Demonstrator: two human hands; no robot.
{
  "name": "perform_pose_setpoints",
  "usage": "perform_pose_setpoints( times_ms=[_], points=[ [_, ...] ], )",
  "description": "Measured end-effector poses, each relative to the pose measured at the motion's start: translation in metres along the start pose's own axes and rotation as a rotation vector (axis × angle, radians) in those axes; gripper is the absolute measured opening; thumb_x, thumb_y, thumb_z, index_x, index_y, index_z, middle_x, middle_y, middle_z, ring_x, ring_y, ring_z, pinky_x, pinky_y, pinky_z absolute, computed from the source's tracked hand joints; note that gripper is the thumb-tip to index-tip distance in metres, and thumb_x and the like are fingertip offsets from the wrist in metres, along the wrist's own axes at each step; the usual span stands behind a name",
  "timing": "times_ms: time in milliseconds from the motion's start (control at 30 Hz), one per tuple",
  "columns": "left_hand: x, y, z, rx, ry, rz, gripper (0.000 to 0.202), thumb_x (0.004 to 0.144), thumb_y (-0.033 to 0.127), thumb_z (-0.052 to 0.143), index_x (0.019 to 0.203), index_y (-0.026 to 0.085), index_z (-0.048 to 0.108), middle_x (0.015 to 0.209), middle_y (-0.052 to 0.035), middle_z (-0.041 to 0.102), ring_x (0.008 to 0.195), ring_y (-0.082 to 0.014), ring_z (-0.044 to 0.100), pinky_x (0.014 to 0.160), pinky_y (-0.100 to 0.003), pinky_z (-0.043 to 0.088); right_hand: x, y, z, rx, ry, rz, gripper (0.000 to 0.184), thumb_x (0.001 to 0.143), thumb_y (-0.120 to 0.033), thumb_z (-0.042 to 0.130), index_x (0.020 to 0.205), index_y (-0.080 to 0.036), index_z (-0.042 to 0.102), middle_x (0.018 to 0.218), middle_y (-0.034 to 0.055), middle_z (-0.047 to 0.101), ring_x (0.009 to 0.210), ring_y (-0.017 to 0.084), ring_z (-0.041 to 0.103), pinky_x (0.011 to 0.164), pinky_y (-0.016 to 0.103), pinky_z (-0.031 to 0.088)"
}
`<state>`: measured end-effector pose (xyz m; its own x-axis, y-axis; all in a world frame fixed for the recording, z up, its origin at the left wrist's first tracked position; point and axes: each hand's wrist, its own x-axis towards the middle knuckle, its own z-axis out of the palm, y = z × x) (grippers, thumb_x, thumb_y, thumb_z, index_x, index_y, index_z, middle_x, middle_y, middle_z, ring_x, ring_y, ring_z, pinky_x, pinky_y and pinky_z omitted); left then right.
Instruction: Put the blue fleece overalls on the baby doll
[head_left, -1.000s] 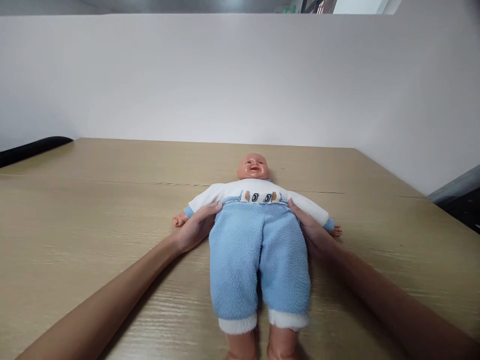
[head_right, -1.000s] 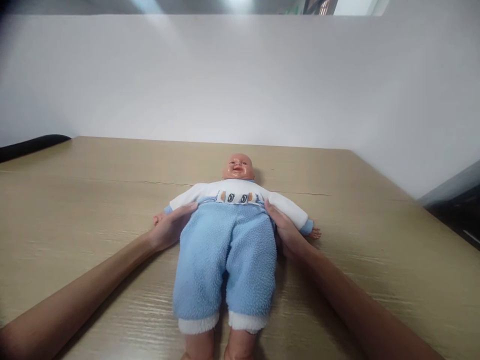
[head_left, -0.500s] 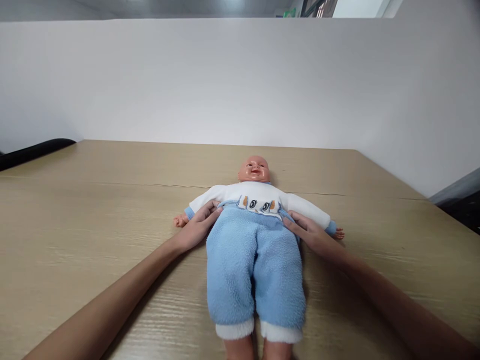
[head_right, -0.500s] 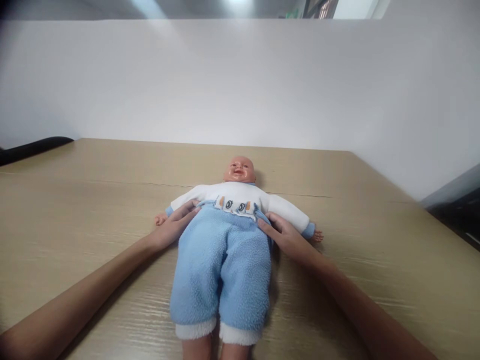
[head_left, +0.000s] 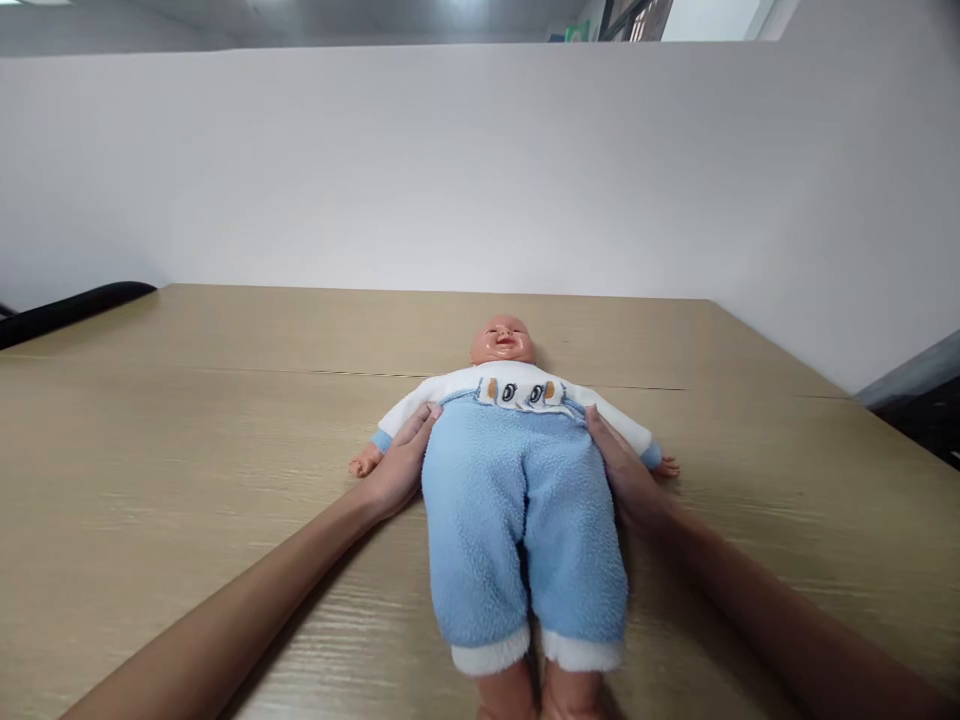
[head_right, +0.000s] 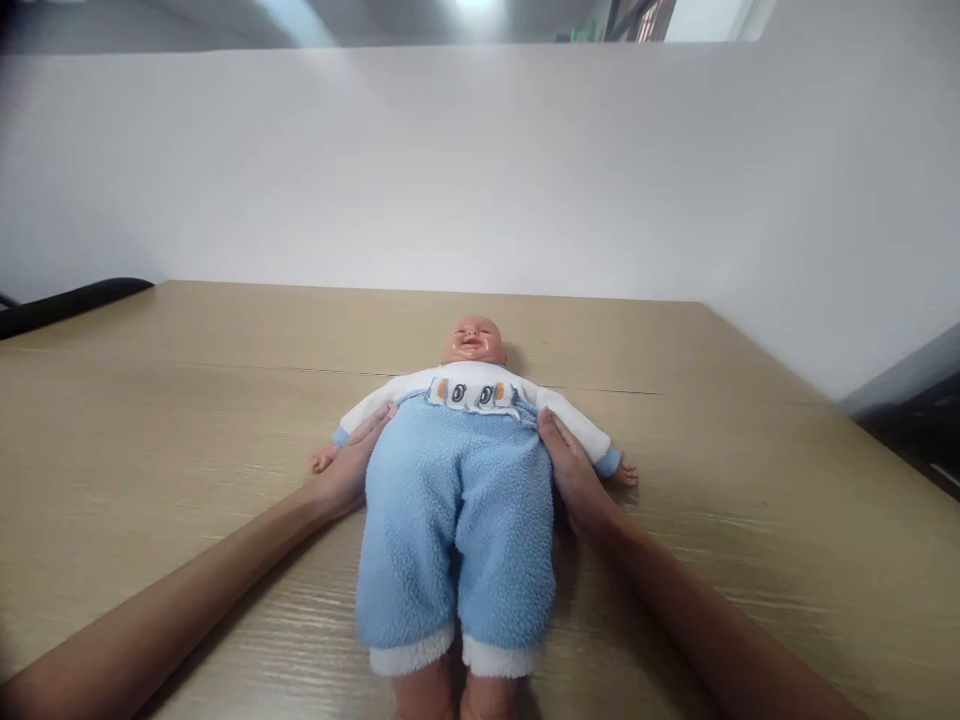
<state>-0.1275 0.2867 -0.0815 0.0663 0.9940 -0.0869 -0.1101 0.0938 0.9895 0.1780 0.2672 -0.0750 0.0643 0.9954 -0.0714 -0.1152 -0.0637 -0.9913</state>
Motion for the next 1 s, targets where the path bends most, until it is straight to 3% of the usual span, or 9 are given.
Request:
perform_pose_setpoints(
  times_ms=[67, 267, 367, 500, 633, 733, 800, 900, 1000],
  points=[
    [0.002, 0.001, -0.002, 0.021, -0.044, 0.024, 0.045, 0.097, 0.069, 0.071, 0.104, 0.025, 0.065, 0.102, -0.0044, 0.067, 0.095, -0.0245, 0.058, 0.079, -0.035, 0.046, 0.002, 0.0, -0.004, 0.018, -0.004, -0.001, 0.061, 0.096, -0.079, 0.066, 0.134, -0.031, 0.076, 0.151, 0.0016, 0.072, 0.159, 0.03, 0.048, 0.141, 0.045, 0.024],
    [0.002, 0.022, -0.007, 0.179, -0.233, 0.152, 0.037, 0.105, 0.059, 0.062, 0.115, 0.023, 0.064, 0.107, -0.003, 0.066, 0.095, -0.022, 0.055, 0.093, -0.034, 0.045, 0.005, -0.02, -0.041, -0.227, -0.336, -0.094, 0.045, 0.091, -0.052, 0.082, 0.13, -0.029, 0.081, 0.15, 0.0051, 0.073, 0.157, 0.038, 0.049, 0.139, 0.056, 0.025],
    [0.001, 0.033, -0.014, 0.314, -0.307, 0.19, 0.031, 0.106, 0.052, 0.058, 0.109, 0.022, 0.062, 0.108, -0.0038, 0.063, 0.101, -0.0236, 0.054, 0.096, -0.035, 0.044, 0.004, -0.036, -0.059, -0.428, -0.487, -0.186, 0.055, 0.085, -0.04, 0.089, 0.139, -0.029, 0.078, 0.153, 0.0068, 0.071, 0.155, 0.044, 0.049, 0.137, 0.067, 0.024],
    [0.003, 0.038, -0.032, 0.596, -0.429, 0.305, 0.025, 0.107, 0.046, 0.056, 0.109, 0.022, 0.059, 0.107, -0.0042, 0.06, 0.102, -0.0248, 0.054, 0.093, -0.034, 0.043, 0.0, -0.044, -0.062, -0.597, -0.582, -0.284, 0.071, 0.082, -0.034, 0.094, 0.149, -0.029, 0.071, 0.161, 0.0092, 0.064, 0.158, 0.045, 0.047, 0.136, 0.068, 0.023],
    [0.006, 0.039, -0.043, 0.697, -0.511, 0.358, 0.031, 0.105, 0.047, 0.059, 0.123, 0.022, 0.061, 0.124, -0.0081, 0.064, 0.117, -0.029, 0.056, 0.107, -0.037, 0.041, -0.003, -0.044, -0.056, -0.585, -0.601, -0.254, 0.061, 0.082, -0.037, 0.094, 0.14, -0.03, 0.077, 0.162, 0.0071, 0.063, 0.159, 0.042, 0.045, 0.138, 0.066, 0.02],
    [0.005, 0.037, -0.042, 0.582, -0.48, 0.279, 0.029, 0.103, 0.046, 0.061, 0.121, 0.023, 0.065, 0.122, -0.0068, 0.066, 0.121, -0.0298, 0.056, 0.113, -0.038, 0.039, -0.003, -0.037, -0.048, -0.422, -0.543, -0.13, 0.055, 0.088, -0.045, 0.088, 0.14, -0.031, 0.076, 0.158, 0.0046, 0.067, 0.16, 0.038, 0.046, 0.139, 0.061, 0.023],
    [0.004, 0.032, -0.036, 0.49, -0.389, 0.213, 0.024, 0.101, 0.043, 0.061, 0.113, 0.023, 0.067, 0.114, -0.0051, 0.066, 0.117, -0.0286, 0.057, 0.11, -0.036, 0.041, -0.003, -0.029, -0.039, -0.199, -0.461, -0.01, 0.049, 0.092, -0.049, 0.081, 0.138, -0.033, 0.076, 0.148, 0.0029, 0.075, 0.158, 0.036, 0.05, 0.136, 0.058, 0.032],
    [0.002, 0.021, -0.02, 0.2, -0.206, 0.112, 0.019, 0.099, 0.041, 0.061, 0.106, 0.024, 0.065, 0.107, -0.0028, 0.065, 0.107, -0.0248, 0.057, 0.1, -0.033, 0.046, -0.005, -0.017, -0.02, 0.116, -0.348, 0.107, 0.045, 0.094, -0.053, 0.069, 0.134, -0.034, 0.076, 0.135, 0.0025, 0.082, 0.147, 0.035, 0.062, 0.126, 0.056, 0.047],
    [-0.001, 0.012, 0.002, -0.166, -0.086, 0.004, 0.018, 0.096, 0.039, 0.065, 0.098, 0.023, 0.058, 0.094, 0.0008, 0.06, 0.088, -0.0195, 0.053, 0.083, -0.03, 0.047, -0.01, -0.013, -0.002, 0.128, -0.222, 0.086, 0.045, 0.097, -0.055, 0.058, 0.13, -0.03, 0.077, 0.124, 0.0053, 0.085, 0.135, 0.036, 0.071, 0.118, 0.054, 0.055]
  ],
)
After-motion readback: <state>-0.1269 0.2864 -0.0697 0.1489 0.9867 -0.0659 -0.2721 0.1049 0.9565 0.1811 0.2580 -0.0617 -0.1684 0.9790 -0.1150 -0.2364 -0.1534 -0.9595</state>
